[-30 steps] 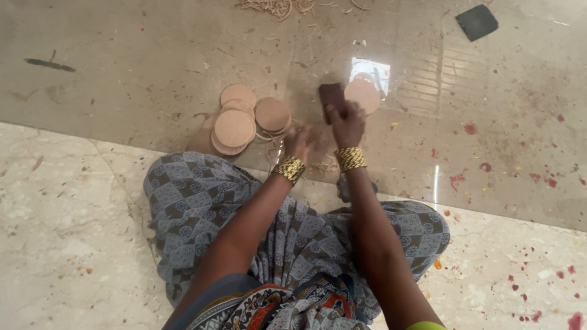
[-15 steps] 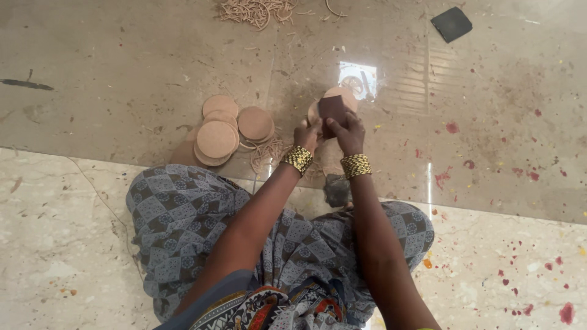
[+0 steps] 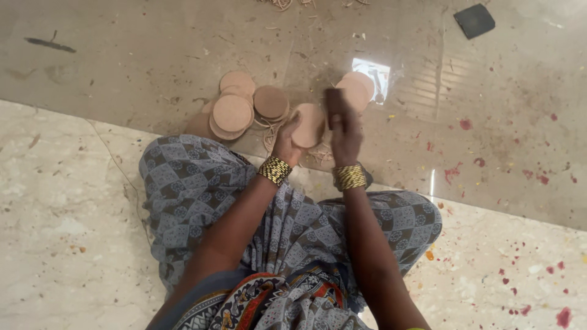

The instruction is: The person sits cross-legged on the floor sanding round wooden discs. They hold a sanding block in one hand and a disc in the other, rubbing the block over the disc faces and edges, then set finished discs on a growing pile beside them and pick up the next disc.

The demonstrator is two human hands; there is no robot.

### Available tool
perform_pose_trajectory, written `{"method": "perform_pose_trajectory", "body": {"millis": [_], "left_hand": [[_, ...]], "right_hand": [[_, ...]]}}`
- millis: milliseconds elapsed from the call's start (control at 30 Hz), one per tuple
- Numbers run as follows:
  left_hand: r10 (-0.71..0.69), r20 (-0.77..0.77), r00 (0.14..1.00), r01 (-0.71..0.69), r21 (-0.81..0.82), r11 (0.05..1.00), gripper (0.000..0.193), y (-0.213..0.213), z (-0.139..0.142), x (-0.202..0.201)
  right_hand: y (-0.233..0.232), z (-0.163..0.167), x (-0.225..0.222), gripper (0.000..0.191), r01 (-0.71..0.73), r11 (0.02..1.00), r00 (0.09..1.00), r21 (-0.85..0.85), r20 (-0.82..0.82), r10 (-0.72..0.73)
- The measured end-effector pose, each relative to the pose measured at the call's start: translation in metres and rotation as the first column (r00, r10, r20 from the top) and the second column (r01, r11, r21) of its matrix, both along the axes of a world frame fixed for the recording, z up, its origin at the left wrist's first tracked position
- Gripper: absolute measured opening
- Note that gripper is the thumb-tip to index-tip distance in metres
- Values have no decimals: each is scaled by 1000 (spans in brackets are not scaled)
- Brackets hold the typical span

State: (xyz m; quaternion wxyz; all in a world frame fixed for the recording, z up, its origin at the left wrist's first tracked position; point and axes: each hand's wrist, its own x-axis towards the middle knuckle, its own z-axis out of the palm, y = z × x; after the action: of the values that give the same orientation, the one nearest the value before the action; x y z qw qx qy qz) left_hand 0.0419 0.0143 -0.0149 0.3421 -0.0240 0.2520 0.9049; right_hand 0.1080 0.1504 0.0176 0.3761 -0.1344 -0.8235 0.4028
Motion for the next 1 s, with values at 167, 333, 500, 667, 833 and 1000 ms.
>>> {"method": "perform_pose_trajectory", "body": {"millis": [167,333,500,667,833,1000], "left_hand": [[4,-3,1000,-3,366,930,83,5,15,-14],[-31,-176,984,102,412,905,80,-7,18,-27],[-20,-181,983,35,78,996,75,-2,20,-22],[-32,-180,983,54,119,991,76,-3,37,-24],[-49,-185,982,64,76,995,80,-4,38,-26],[24,-143,989,-28,-29,999,76,-5,26,-29]], "right_hand": [[-49,16,16,41,-170,892,981,419,157,113],[-53,16,8,40,-282,940,960,191,55,276],[-44,0,-1,48,-243,970,966,-14,94,243],[-46,-2,7,46,-223,975,975,0,26,223],[-45,9,3,53,-220,975,975,-30,12,220],[-50,6,3,82,-391,756,917,-524,-151,370]]}}
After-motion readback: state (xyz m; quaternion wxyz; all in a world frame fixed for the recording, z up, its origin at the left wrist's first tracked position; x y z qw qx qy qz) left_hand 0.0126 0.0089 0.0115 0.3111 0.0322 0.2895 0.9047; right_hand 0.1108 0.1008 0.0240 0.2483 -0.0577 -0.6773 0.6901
